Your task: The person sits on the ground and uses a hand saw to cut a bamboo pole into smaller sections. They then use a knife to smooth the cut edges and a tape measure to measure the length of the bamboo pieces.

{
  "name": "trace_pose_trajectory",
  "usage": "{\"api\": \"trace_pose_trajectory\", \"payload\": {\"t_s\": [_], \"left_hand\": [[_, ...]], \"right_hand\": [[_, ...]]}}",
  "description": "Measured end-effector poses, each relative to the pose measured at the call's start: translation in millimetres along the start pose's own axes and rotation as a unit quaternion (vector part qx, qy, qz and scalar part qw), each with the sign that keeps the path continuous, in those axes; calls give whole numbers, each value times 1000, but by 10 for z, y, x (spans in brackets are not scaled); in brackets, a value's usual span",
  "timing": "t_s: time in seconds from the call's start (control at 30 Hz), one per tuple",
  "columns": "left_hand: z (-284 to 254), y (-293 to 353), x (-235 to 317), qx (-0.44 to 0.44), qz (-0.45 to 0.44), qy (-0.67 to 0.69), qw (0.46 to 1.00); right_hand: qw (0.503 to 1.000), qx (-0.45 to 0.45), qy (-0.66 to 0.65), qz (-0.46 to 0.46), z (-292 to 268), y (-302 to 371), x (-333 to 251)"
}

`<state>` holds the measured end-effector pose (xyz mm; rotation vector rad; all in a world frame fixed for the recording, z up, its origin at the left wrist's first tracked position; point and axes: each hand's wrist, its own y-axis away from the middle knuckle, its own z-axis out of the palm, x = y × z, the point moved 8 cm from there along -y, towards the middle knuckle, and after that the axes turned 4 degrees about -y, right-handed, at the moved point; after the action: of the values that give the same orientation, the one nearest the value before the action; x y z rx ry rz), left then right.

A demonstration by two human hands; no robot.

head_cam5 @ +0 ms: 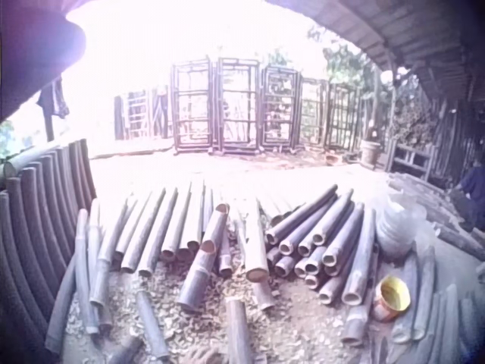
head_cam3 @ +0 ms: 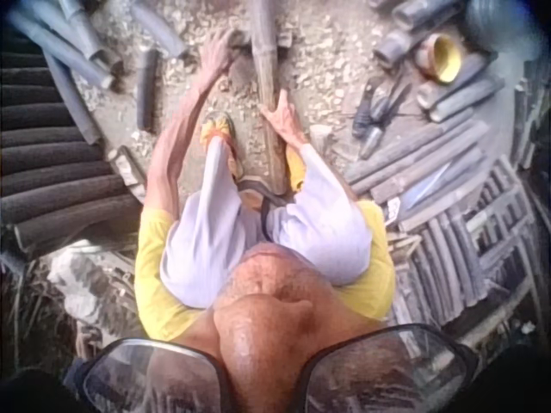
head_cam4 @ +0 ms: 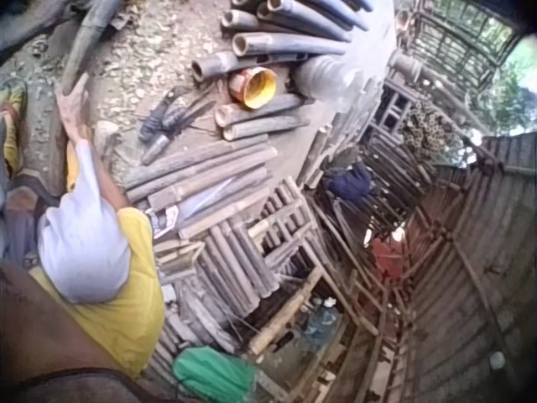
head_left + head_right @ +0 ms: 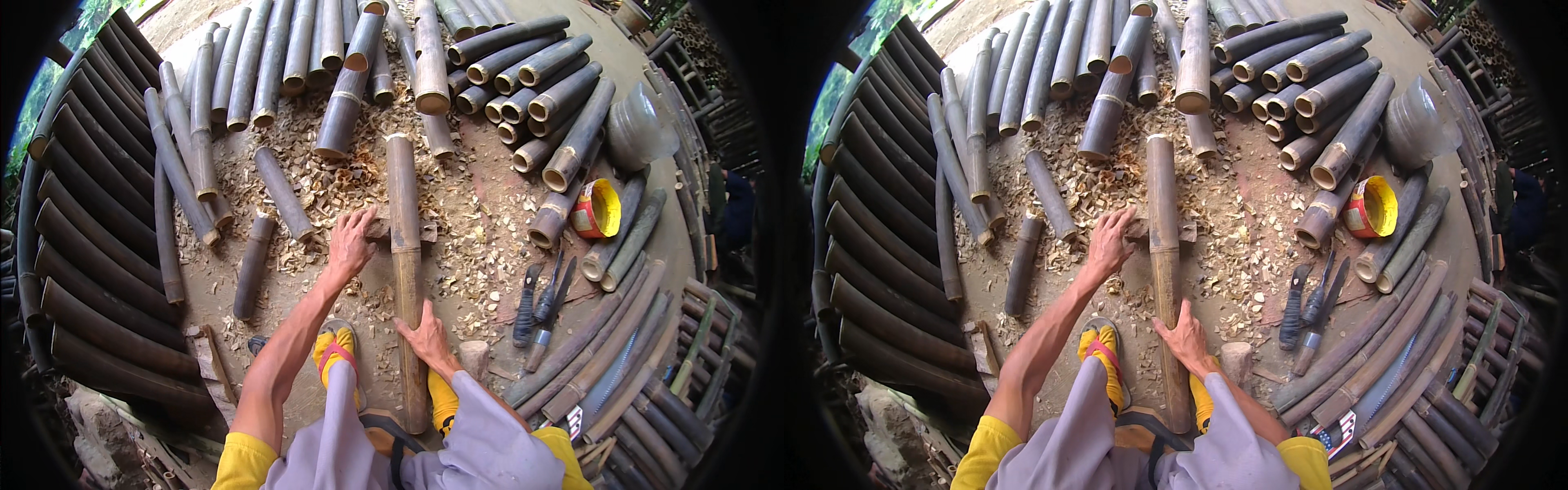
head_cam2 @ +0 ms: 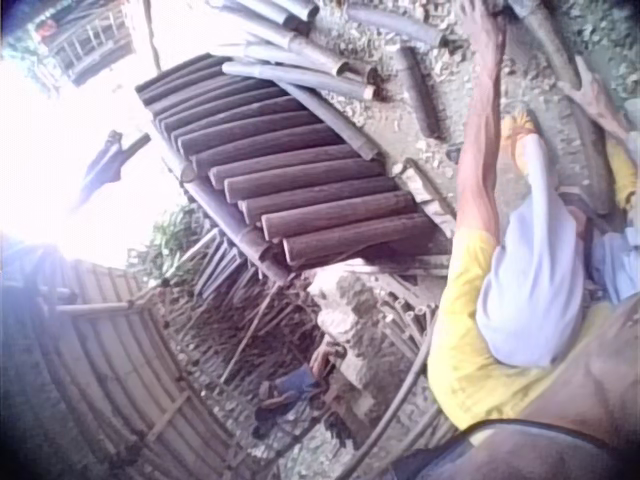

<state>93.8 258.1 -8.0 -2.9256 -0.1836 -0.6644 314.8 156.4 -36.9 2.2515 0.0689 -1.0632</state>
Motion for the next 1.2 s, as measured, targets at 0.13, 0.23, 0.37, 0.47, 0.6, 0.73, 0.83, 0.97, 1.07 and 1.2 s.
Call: {"api": "trace_pose_trajectory", "payload": {"t_s": [0.13, 0.23, 0.37, 0.47, 0.6, 0.73, 0.83, 0.97, 1.07, 1.2], "left_hand": [[96, 41, -128, -75, 28, -75, 994], [-52, 261, -363, -24, 0, -54, 998], [-422, 990, -495, 68, -67, 9, 995], [-606, 1916, -724, 19, -194, -109, 975], [-789, 3020, -1311, -74, -411, -157, 895], [-875, 3276, -1530, -21, -338, -45, 940], [-746, 3129, -1440, -13, -427, 180, 886], [-558, 2753, -677, -33, -456, 548, 701], [-453, 2347, -186, -71, -374, 632, 675], [-484, 2025, 410, -184, -240, 551, 778]], "right_hand": [[1000, -18, -12, -4, 25, -42, -32], [1000, -28, -5, -14, 80, -66, -50], [1000, -10, 3, -19, -5, -19, -69], [998, 2, 7, -67, -60, -21, 7], [998, 20, -35, -43, -361, 216, -99], [995, 52, -49, -74, -555, 382, 106], [996, 38, -59, -60, -669, 502, 350], [987, 4, -161, -14, -650, 634, 343], [980, -46, -195, -9, -571, 753, 191], [976, -95, -195, -17, -578, 979, -26]]}}
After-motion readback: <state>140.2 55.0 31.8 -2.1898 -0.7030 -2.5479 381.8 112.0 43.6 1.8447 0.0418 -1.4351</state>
